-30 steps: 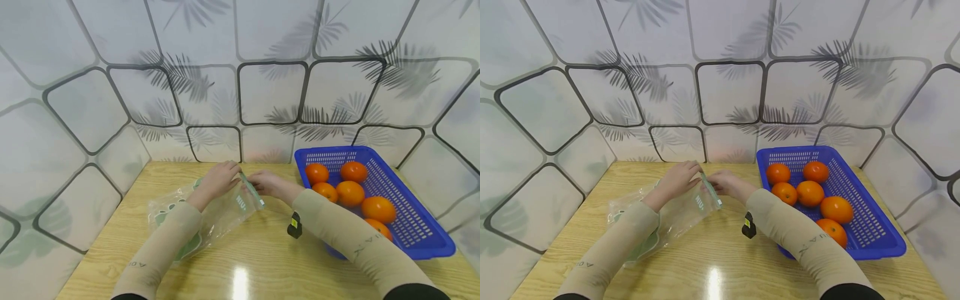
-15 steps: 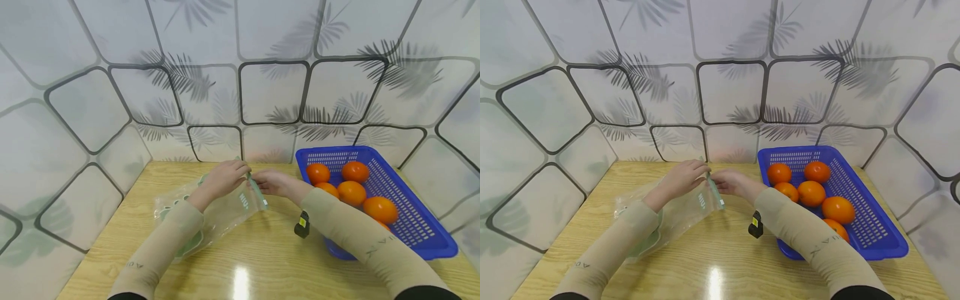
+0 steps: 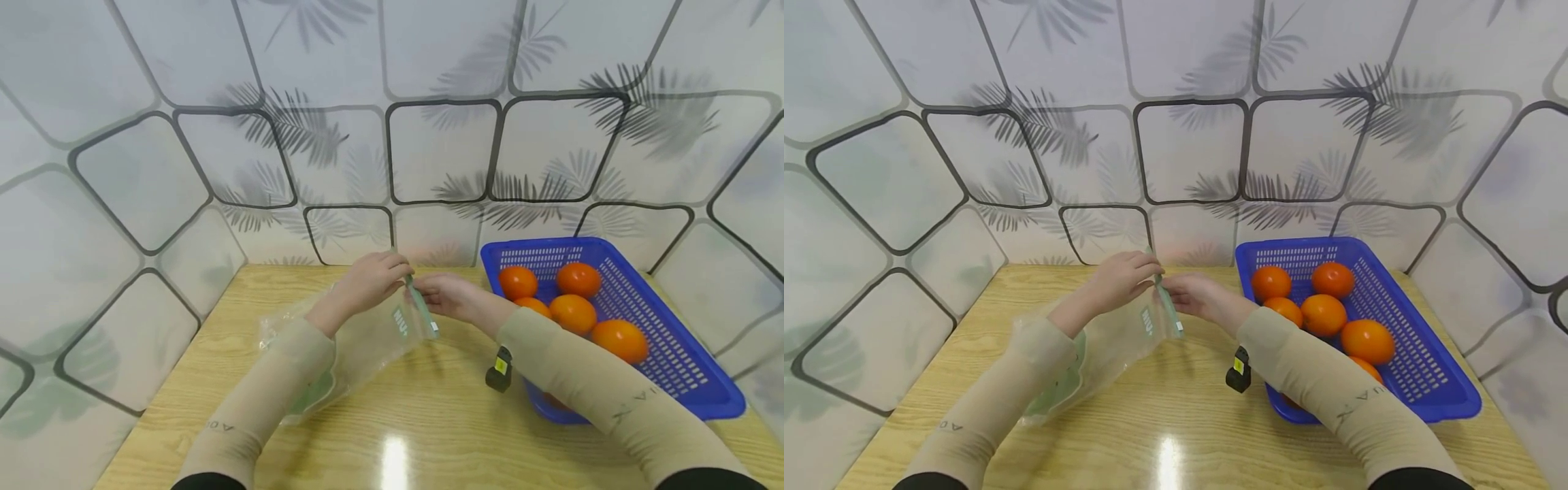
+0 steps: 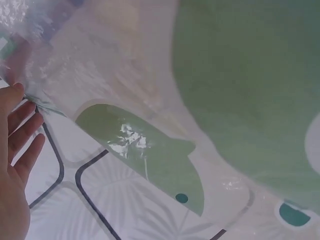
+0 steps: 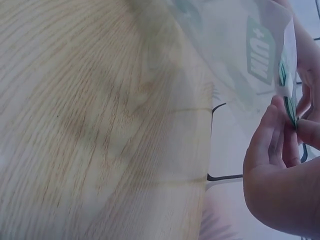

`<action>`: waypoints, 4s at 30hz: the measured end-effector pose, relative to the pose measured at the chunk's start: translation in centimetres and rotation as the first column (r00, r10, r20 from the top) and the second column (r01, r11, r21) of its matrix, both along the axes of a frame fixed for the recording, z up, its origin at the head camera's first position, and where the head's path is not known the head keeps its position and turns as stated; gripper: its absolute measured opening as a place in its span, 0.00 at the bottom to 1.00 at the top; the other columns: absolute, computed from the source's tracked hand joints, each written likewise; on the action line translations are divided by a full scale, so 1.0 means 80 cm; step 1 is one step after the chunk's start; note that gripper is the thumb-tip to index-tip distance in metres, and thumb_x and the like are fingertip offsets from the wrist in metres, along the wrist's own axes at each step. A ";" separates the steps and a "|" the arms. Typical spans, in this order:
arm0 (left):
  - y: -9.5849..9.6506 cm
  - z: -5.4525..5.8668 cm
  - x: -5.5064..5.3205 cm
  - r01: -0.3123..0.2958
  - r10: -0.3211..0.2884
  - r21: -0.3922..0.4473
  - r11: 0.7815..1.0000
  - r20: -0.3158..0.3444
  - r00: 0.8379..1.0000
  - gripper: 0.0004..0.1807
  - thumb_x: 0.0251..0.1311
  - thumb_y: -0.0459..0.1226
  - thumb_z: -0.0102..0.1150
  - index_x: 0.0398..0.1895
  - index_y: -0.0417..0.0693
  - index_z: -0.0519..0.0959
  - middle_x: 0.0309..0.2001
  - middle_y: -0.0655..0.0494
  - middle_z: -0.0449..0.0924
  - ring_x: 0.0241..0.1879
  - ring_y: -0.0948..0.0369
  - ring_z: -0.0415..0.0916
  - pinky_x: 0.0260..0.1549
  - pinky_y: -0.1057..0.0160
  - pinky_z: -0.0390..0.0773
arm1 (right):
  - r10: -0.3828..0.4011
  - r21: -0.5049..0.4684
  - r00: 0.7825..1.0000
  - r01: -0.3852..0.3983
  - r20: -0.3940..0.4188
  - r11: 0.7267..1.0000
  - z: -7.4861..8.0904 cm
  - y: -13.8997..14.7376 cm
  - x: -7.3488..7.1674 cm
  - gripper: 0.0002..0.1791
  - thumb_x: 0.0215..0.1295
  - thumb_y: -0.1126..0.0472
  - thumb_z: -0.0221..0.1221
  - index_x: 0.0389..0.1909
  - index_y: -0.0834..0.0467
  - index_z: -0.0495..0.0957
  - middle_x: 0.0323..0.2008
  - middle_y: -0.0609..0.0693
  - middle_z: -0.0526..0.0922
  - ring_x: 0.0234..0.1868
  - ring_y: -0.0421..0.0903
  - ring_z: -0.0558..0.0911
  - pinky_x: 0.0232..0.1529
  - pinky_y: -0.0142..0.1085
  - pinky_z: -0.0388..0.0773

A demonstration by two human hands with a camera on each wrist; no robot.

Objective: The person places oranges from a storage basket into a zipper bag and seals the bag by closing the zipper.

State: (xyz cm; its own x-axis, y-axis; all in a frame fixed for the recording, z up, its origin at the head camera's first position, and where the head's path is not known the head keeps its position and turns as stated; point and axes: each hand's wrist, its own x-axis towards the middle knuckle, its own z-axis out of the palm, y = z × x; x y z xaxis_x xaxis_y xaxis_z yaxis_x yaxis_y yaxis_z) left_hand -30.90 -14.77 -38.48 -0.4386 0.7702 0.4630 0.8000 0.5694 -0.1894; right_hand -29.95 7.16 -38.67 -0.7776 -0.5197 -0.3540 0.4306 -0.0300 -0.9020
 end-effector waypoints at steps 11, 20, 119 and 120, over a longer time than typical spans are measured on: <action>0.003 0.026 0.001 0.041 -0.039 0.056 0.998 -0.026 0.999 0.14 0.64 0.31 0.72 0.53 0.44 0.86 0.51 0.52 0.88 0.51 0.53 0.87 0.52 0.55 0.86 | -0.127 -0.151 0.992 0.127 0.013 0.980 0.015 -0.007 0.011 0.11 0.83 0.61 0.48 0.52 0.59 0.78 0.34 0.46 0.90 0.36 0.39 0.90 0.42 0.27 0.87; -0.001 0.030 -0.001 0.083 -0.073 0.083 0.993 -0.122 0.990 0.13 0.59 0.33 0.76 0.47 0.44 0.87 0.46 0.54 0.88 0.49 0.55 0.87 0.52 0.57 0.86 | -0.131 -0.193 0.991 0.132 0.018 0.972 0.016 -0.008 0.014 0.10 0.83 0.61 0.51 0.52 0.61 0.78 0.36 0.48 0.90 0.38 0.39 0.90 0.43 0.28 0.87; -0.001 0.065 0.019 0.141 -0.159 0.271 0.952 0.047 0.986 0.04 0.64 0.30 0.58 0.33 0.47 0.81 0.34 0.55 0.80 0.34 0.57 0.75 0.36 0.58 0.79 | -0.045 0.178 0.993 0.063 -0.106 0.982 0.022 0.071 0.033 0.12 0.79 0.65 0.54 0.55 0.68 0.74 0.30 0.43 0.88 0.34 0.36 0.89 0.41 0.27 0.86; -0.001 0.065 0.019 0.142 -0.161 0.271 0.952 0.050 0.986 0.05 0.64 0.30 0.57 0.33 0.47 0.81 0.34 0.55 0.80 0.34 0.57 0.75 0.36 0.58 0.79 | -0.048 0.177 0.994 0.066 -0.102 0.982 0.022 0.072 0.033 0.09 0.79 0.65 0.54 0.53 0.67 0.74 0.29 0.44 0.89 0.33 0.36 0.89 0.40 0.27 0.86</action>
State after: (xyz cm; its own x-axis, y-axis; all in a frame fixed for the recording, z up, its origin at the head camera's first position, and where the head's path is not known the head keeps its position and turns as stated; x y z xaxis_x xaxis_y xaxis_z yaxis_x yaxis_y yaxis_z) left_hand -29.34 -14.84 -33.25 -0.3653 0.6838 0.6316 0.8866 0.4625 0.0121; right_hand -27.29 12.96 -36.92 -0.8393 -0.4086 -0.3586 0.3428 0.1143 -0.9324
